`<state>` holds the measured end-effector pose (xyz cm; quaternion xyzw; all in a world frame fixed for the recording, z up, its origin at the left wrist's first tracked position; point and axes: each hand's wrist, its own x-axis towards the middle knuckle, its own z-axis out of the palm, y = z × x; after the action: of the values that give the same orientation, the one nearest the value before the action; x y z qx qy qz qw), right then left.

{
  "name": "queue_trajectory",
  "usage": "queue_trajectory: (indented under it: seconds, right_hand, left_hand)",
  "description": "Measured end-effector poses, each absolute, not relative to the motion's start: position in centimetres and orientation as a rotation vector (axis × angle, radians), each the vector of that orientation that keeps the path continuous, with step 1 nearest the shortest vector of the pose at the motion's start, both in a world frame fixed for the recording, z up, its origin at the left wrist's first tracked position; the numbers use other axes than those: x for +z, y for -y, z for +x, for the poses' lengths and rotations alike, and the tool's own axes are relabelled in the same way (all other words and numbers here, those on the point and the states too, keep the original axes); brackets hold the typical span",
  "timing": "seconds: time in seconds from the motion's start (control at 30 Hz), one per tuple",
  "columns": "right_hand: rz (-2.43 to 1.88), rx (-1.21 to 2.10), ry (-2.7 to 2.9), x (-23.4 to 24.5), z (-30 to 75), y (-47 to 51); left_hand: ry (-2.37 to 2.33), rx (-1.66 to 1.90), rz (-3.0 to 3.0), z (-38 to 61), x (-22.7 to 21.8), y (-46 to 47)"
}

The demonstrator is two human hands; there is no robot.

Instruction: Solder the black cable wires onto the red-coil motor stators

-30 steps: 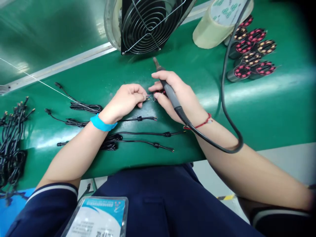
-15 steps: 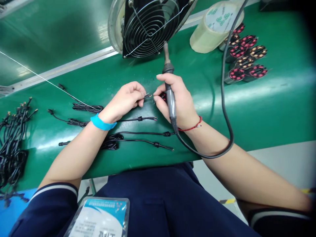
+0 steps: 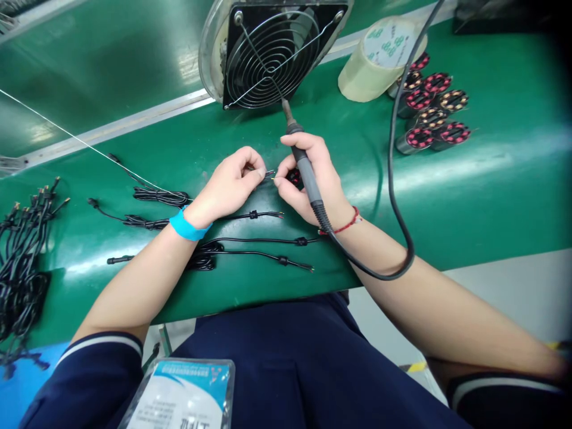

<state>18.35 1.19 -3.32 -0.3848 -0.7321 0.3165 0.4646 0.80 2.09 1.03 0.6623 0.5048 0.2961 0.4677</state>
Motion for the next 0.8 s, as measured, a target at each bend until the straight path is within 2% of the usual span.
queue_trajectory:
  seconds: [0.37,0.6,0.8]
  right_hand:
    - [-0.973,0.807,1.751,-3.3,18.4,-1.2]
    - [-1.097,0.808,1.763,-2.7,19.3,-1.3]
    - [-1.02,0.82,1.898,-3.3,20.3,-1.5]
  left_hand:
    - [-1.178,0.617,1.994,0.8,2.2,-1.5]
    - [-1.326,0.594,1.868,0.9,1.7,-1.7]
    - [-1.355,0.543,1.803,1.0,1.2,-1.8]
